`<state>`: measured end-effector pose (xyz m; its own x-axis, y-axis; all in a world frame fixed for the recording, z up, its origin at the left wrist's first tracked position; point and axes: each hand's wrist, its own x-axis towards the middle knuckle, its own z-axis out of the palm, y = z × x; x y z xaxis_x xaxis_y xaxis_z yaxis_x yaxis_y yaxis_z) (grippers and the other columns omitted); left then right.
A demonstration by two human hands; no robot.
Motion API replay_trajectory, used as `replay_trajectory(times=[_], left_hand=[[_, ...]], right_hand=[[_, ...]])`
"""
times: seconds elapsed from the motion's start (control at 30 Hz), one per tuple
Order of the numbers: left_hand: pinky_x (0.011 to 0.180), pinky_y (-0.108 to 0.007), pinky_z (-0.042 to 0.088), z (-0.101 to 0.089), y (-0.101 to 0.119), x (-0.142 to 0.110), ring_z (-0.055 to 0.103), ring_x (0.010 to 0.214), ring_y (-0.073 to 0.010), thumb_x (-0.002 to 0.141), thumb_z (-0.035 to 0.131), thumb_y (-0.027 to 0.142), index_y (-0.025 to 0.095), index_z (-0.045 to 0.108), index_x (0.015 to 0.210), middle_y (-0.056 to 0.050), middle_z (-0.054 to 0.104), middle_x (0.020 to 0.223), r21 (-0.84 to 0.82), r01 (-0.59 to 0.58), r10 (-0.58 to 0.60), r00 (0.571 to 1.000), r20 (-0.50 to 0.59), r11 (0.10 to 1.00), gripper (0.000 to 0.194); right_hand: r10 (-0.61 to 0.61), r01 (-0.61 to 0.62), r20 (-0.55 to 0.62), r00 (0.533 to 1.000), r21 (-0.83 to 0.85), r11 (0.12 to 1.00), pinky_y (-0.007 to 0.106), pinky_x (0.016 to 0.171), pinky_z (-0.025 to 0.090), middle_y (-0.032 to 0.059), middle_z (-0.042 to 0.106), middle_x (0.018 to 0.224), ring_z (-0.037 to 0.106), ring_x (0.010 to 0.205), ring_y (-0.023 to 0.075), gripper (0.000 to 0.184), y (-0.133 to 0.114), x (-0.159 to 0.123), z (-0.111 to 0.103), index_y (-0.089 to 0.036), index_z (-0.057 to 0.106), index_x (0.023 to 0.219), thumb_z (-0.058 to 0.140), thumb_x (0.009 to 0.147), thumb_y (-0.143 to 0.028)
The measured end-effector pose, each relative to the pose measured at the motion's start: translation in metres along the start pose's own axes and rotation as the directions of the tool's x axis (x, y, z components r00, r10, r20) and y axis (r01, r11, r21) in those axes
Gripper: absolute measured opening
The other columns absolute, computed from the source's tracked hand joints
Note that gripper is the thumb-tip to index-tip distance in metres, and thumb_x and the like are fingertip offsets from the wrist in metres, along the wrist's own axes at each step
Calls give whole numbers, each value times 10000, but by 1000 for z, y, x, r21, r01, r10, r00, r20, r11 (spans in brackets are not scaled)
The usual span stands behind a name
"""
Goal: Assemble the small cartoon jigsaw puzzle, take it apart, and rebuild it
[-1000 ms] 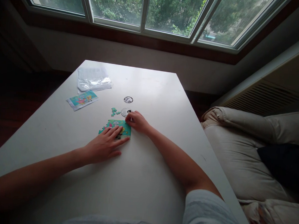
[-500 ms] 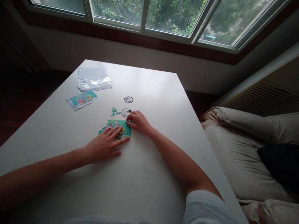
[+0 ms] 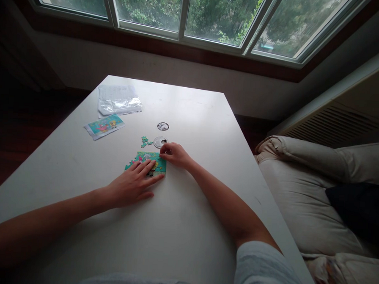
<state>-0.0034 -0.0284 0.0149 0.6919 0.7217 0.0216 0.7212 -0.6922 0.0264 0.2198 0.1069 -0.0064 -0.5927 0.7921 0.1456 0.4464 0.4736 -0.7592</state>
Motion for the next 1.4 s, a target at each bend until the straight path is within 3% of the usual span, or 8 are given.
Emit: replay_trajectory(times=[0.13,0.4,0.63,0.77,1.03,1.2,1.4], left_hand=[[1129,-587,287,-1,0,0,332,1465,-431,985,471,582,336,387,1548,-208,291,1634,0,-1,1,1000,7,1000,620],[1124,-585,301,-3,2,0,336,1464,-426,984,467,585,344,392,1544,-203,297,1632,9,9,-9,1000,14,1000,615],[1131,-583,301,-5,1,0,332,1471,-407,994,436,585,346,393,1544,-199,301,1631,0,6,-6,1000,20,1000,601],[1125,-581,309,-4,1,-1,332,1469,-412,989,445,589,353,385,1548,-193,308,1629,-5,5,-5,1000,9,1000,610],[1125,-581,295,-5,0,0,331,1466,-418,992,443,589,356,382,1551,-186,298,1637,-9,-1,1,1000,7,1000,609],[1129,-582,291,-3,0,0,338,1463,-421,987,452,589,356,379,1554,-179,304,1636,-3,0,0,1000,4,1000,617],[1123,-587,302,-5,0,-2,342,1462,-425,985,449,595,352,390,1548,-190,334,1617,-1,-3,3,1000,-1,1000,616]], right_hand=[[14,-15,17,1000,38,999,242,662,397,-19,619,771,502,669,109,96,-2,-1,2,-194,675,860,668,830,-285],[71,-65,-99,993,66,996,243,681,413,-11,691,821,549,686,116,137,-2,0,11,-202,688,939,607,857,-276],[24,-102,-267,963,-282,954,308,787,415,35,682,841,559,839,188,121,11,3,0,-217,707,912,601,870,-176],[-4,-94,-247,969,-385,918,343,823,402,65,658,892,529,892,220,96,15,5,-2,-220,708,891,623,878,-177],[-103,24,-187,977,-384,923,346,840,390,58,670,916,539,884,211,95,1,21,3,-218,716,934,627,907,-197],[-190,140,-105,976,-362,922,344,874,404,56,694,961,555,951,218,147,-3,44,15,-227,742,1020,634,921,-214],[-212,176,-41,976,-422,890,358,913,392,74,700,1023,563,970,222,202,-11,77,31,-226,748,1102,635,934,-217]])
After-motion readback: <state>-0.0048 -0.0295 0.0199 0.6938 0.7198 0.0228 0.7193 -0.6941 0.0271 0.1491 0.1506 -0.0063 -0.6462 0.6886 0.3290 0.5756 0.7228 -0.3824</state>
